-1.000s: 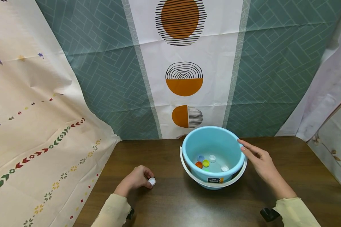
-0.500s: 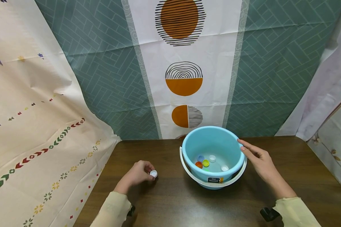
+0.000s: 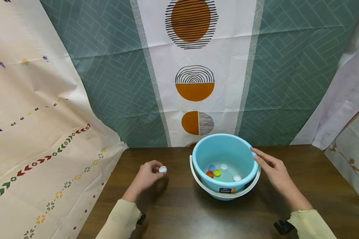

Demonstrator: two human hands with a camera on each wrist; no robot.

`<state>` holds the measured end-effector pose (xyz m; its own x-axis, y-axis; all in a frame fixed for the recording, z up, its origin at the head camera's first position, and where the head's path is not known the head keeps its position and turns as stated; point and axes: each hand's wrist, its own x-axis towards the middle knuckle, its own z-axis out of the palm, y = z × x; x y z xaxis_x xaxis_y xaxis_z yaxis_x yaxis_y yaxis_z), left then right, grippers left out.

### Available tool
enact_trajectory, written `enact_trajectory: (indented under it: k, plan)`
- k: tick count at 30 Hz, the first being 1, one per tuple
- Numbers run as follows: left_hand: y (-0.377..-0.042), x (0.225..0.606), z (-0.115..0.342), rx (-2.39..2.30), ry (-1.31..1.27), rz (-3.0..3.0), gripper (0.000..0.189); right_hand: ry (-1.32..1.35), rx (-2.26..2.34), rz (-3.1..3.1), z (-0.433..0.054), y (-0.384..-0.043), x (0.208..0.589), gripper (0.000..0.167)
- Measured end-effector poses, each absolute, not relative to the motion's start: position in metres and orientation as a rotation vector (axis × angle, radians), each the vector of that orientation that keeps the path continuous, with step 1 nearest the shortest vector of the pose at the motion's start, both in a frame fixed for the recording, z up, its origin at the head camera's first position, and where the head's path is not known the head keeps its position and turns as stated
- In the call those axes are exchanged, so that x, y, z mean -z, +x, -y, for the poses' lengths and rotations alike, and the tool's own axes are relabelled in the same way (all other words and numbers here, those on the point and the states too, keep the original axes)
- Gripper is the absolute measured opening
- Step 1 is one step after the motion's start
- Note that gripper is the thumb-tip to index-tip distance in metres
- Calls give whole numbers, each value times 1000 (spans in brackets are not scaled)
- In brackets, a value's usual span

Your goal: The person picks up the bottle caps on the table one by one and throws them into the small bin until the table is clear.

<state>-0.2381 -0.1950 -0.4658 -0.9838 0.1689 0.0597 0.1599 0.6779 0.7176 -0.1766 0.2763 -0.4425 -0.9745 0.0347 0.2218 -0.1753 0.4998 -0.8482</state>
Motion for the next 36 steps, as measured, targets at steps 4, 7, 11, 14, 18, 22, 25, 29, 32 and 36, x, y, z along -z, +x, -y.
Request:
enact_trajectory:
  k: [4, 7, 11, 14, 18, 22, 25, 29, 32, 36]
  plan:
    - [-241, 461, 192, -1296, 295, -2903, 24, 117, -1469, 2535, -277, -176, 442, 40]
    - [-242, 459, 191, -1352, 287, -2908, 24, 120, -1474, 2531, -277, -176, 442, 40]
    - [-244, 456, 189, -1415, 261, -2914, 25, 125, -1476, 2526, -276, -176, 442, 40]
    - [-245, 454, 187, -1443, 247, -2924, 26, 125, -1498, 2517, -276, -175, 442, 40]
    - [-246, 449, 181, -1466, 255, -2943, 27, 124, -1514, 2510, -276, -175, 443, 40]
    - [-249, 444, 175, -1509, 278, -2966, 28, 125, -1502, 2513, -276, -176, 442, 40]
    - [-251, 441, 171, -1555, 287, -2974, 28, 124, -1514, 2508, -276, -176, 442, 40]
    - [-253, 437, 167, -1612, 280, -2969, 28, 121, -1532, 2501, -276, -176, 442, 41]
    - [-254, 434, 165, -1659, 275, -2954, 29, 120, -1538, 2499, -276, -176, 442, 41]
    - [-256, 430, 161, -1707, 281, -2946, 29, 123, -1527, 2507, -276, -176, 441, 40]
